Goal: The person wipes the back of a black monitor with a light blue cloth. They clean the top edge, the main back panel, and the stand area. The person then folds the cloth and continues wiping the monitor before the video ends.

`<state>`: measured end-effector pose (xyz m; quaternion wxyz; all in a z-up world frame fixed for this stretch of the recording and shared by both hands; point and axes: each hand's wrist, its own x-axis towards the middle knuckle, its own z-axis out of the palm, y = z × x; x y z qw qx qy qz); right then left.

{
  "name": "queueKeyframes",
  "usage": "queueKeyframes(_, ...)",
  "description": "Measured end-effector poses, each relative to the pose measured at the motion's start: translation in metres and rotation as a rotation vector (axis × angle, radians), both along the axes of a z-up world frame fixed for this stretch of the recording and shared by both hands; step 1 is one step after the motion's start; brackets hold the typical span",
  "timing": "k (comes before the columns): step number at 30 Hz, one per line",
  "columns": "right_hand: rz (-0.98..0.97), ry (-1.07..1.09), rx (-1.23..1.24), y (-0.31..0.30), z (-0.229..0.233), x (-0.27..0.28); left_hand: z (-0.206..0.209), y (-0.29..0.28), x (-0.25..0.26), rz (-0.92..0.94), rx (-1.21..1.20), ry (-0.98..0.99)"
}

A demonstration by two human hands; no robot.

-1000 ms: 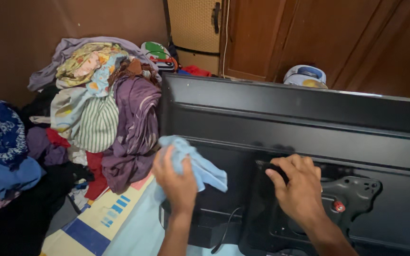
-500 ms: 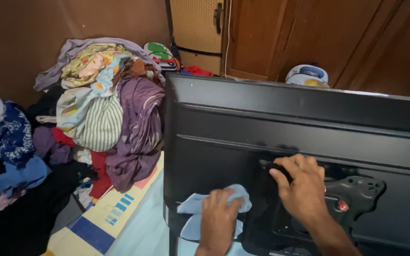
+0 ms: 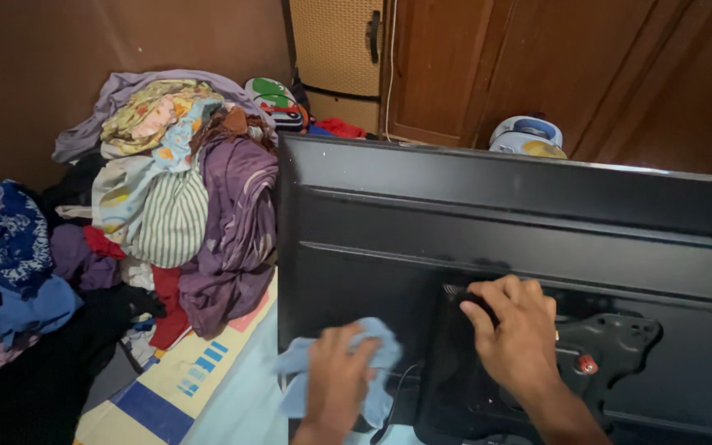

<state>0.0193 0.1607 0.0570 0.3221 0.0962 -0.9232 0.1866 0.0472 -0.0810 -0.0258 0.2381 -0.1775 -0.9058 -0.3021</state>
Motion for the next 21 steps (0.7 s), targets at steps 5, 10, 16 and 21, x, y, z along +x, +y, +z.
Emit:
queueKeyframes(5, 0.021, 0.007, 0.013, 0.002, 0.003, -0.004, 0.021, 0.026, -0.014, -0.038, 0.086, 0.046)
queueKeyframes(10, 0.027, -0.001, -0.003, 0.0, 0.002, 0.0, 0.03, 0.029, -0.026, 0.014, 0.097, 0.09)
queueKeyframes(16, 0.046, 0.018, -0.006, 0.0, 0.004, -0.002, 0.019, 0.021, -0.011, -0.072, -0.014, 0.022)
queueKeyframes(21, 0.039, 0.041, -0.005, 0.0, 0.003, -0.005, 0.026, 0.026, -0.025, 0.08, 0.126, 0.055)
